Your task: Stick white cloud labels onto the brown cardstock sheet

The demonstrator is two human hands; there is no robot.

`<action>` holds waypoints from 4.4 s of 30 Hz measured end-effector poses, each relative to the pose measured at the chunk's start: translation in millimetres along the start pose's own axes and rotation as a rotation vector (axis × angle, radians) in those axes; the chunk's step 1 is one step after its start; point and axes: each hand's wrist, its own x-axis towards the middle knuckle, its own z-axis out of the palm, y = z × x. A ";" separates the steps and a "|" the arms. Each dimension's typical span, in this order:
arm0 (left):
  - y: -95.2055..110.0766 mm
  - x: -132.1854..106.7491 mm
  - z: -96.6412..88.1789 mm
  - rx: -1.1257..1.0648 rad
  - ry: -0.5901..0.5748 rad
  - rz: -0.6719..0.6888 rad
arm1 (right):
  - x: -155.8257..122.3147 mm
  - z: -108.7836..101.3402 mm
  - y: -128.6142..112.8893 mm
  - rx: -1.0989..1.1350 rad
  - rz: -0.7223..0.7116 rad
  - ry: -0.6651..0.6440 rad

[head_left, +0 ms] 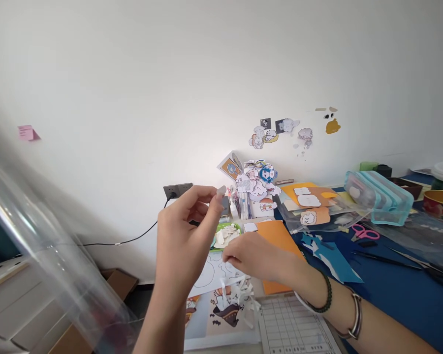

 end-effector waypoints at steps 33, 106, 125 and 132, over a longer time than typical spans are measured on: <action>-2.2 -3.0 35.5 -0.084 -0.314 -0.033 | -19.8 -65.2 -20.2 0.834 0.172 0.908; -6.0 0.7 14.2 0.244 -0.298 -0.078 | -11.1 -32.5 -0.2 0.090 0.074 0.032; -2.0 1.3 10.4 0.222 -0.302 -0.031 | -5.5 -29.1 0.7 0.296 0.087 0.145; -5.7 2.4 16.8 0.375 -0.198 0.110 | -16.1 -60.8 9.8 0.602 0.221 0.288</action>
